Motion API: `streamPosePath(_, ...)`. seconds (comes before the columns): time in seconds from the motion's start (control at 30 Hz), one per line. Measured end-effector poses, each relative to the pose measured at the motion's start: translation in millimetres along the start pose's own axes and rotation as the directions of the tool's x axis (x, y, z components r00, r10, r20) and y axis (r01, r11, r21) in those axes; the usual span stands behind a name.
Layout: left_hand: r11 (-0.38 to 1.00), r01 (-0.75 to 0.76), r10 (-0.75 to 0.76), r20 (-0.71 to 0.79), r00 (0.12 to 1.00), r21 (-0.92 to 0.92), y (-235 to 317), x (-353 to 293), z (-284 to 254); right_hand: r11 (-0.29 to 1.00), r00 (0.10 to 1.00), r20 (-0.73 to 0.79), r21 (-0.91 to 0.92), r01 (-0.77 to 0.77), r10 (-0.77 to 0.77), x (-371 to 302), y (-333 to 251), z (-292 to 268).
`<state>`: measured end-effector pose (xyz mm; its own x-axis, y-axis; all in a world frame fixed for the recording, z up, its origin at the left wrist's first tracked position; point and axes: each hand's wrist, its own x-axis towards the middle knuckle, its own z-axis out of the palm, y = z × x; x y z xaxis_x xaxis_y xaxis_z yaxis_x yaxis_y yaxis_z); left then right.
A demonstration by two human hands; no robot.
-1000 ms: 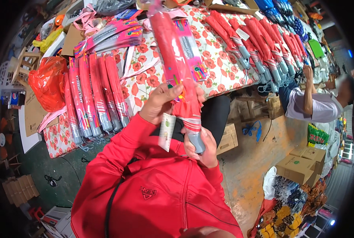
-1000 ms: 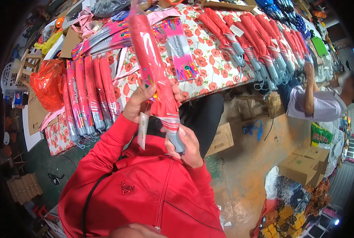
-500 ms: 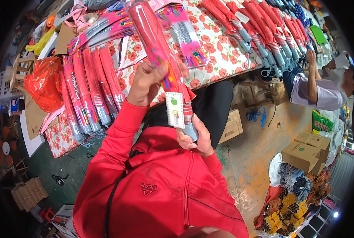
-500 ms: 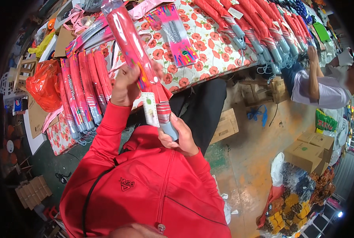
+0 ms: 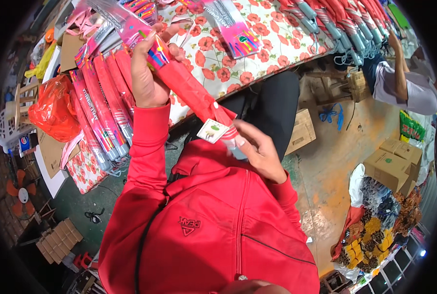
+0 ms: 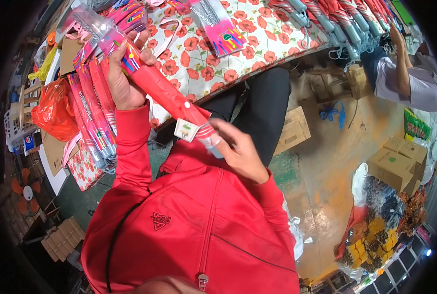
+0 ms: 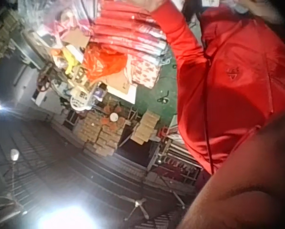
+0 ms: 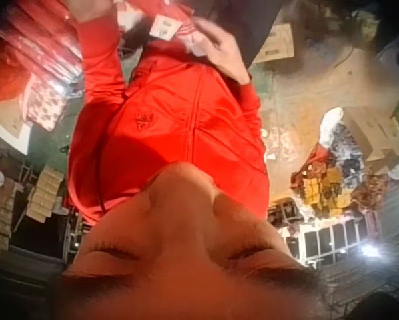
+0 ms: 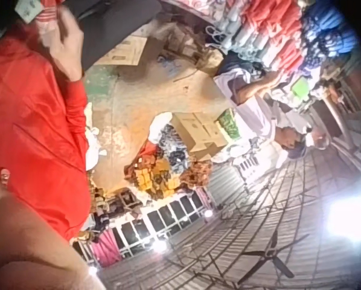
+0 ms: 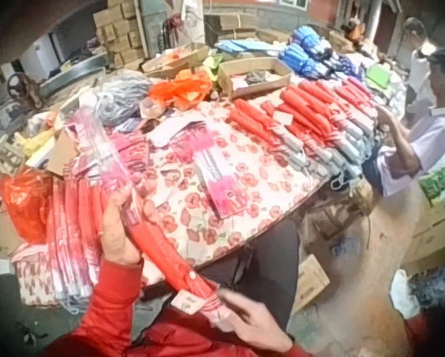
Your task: The person inserts folded umbrellas into plastic sleeve covers by hand and places the packaged umbrellas onto the table.
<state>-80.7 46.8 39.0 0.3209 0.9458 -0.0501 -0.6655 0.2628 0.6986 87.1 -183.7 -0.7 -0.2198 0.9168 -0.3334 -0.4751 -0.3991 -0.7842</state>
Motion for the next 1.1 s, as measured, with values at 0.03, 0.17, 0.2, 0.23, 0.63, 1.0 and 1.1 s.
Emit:
streamPosePath(0.03,0.998,-0.021,0.021,0.002,1.0,0.057,-2.1,-1.3,-2.5,0.921,0.959,-0.14,-0.341,0.189,-0.248,2.0,0.0,0.8)
streamPosePath(0.17,0.992,0.014,-0.01,-0.035,0.999,0.127,-13.4,-2.9,-12.2,0.454,0.794,0.043,-0.801,0.39,-0.606,11.0,-20.5,5.6)
streamPosePath(0.2,0.991,0.033,-0.026,-0.051,0.998,0.13,-16.6,-1.4,-14.0,0.307,0.756,0.17,-0.841,0.446,-0.632,15.2,-26.9,5.6)
streamPosePath(0.23,0.99,0.051,-0.042,-0.067,0.997,0.134,-19.3,-1.2,-15.2,0.152,0.711,0.299,-0.855,0.495,-0.636,18.7,-29.1,4.7)
streamPosePath(0.63,0.974,0.197,-0.181,-0.14,0.973,0.111,-55.7,-18.4,11.3,0.119,0.624,0.163,-0.915,0.385,-0.764,26.4,3.2,-10.1)
streamPosePath(1.0,0.955,0.286,-0.286,-0.01,0.958,0.083,-81.1,-43.9,45.6,0.59,0.723,-0.384,-0.807,0.039,-0.574,29.5,-20.6,9.2)
streamPosePath(1.1,0.965,0.261,-0.263,0.06,0.963,0.035,-83.4,-46.3,47.3,0.613,0.736,-0.466,-0.785,-0.088,-0.491,28.2,-25.1,10.7)
